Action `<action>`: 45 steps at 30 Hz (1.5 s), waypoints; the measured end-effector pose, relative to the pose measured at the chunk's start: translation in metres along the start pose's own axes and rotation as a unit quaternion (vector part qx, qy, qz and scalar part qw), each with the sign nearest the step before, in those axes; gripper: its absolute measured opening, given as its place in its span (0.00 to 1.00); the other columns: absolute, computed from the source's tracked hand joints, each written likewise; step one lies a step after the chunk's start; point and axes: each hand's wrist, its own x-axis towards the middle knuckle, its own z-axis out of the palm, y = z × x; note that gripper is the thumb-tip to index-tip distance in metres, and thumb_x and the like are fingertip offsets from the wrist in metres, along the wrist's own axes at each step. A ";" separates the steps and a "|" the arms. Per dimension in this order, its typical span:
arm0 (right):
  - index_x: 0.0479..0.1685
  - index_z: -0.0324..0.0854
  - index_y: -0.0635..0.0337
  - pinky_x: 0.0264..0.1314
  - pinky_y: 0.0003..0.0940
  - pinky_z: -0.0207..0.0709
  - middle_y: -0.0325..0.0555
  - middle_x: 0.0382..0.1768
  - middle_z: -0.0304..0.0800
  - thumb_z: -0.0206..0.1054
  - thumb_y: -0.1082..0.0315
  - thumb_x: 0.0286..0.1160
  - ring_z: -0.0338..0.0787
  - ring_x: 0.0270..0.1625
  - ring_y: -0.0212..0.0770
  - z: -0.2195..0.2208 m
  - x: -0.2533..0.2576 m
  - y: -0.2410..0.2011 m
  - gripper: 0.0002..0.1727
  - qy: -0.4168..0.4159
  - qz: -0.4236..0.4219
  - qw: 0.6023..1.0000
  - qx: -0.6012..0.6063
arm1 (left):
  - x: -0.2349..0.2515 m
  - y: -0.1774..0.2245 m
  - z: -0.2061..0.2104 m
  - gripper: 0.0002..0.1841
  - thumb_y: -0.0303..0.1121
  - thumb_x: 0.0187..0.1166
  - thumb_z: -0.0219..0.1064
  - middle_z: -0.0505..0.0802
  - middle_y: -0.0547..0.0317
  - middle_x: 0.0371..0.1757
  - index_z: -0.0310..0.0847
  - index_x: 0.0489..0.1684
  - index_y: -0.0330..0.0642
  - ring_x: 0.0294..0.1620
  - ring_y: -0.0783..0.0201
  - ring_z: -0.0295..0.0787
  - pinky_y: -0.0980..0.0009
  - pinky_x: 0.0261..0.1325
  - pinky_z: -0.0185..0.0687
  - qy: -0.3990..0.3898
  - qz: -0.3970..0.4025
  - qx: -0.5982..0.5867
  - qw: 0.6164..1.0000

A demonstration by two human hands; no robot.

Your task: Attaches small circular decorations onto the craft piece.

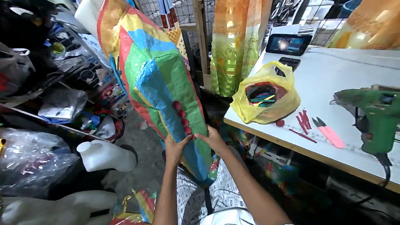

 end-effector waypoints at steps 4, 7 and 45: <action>0.65 0.78 0.70 0.62 0.35 0.86 0.54 0.52 0.91 0.80 0.71 0.68 0.92 0.53 0.37 -0.003 0.005 -0.008 0.27 -0.024 0.041 0.998 -0.038 | 0.002 0.004 -0.003 0.29 0.28 0.57 0.87 0.94 0.53 0.45 0.81 0.57 0.31 0.46 0.68 0.93 0.67 0.54 0.91 -0.017 0.005 0.009 1.000; 0.61 0.81 0.70 0.60 0.36 0.86 0.54 0.50 0.92 0.80 0.71 0.67 0.92 0.51 0.38 -0.002 0.010 -0.011 0.24 -0.016 0.065 0.996 -0.060 | 0.002 0.007 -0.004 0.27 0.27 0.59 0.86 0.94 0.53 0.44 0.81 0.57 0.30 0.45 0.68 0.93 0.68 0.54 0.91 -0.021 0.001 0.004 1.000; 0.58 0.80 0.71 0.56 0.35 0.84 0.55 0.48 0.89 0.81 0.69 0.66 0.90 0.49 0.38 0.019 0.010 -0.019 0.23 0.031 0.125 0.989 -0.074 | 0.006 0.018 0.002 0.13 0.26 0.65 0.83 0.96 0.56 0.34 0.87 0.42 0.32 0.36 0.68 0.95 0.68 0.46 0.93 0.018 -0.043 -0.065 0.997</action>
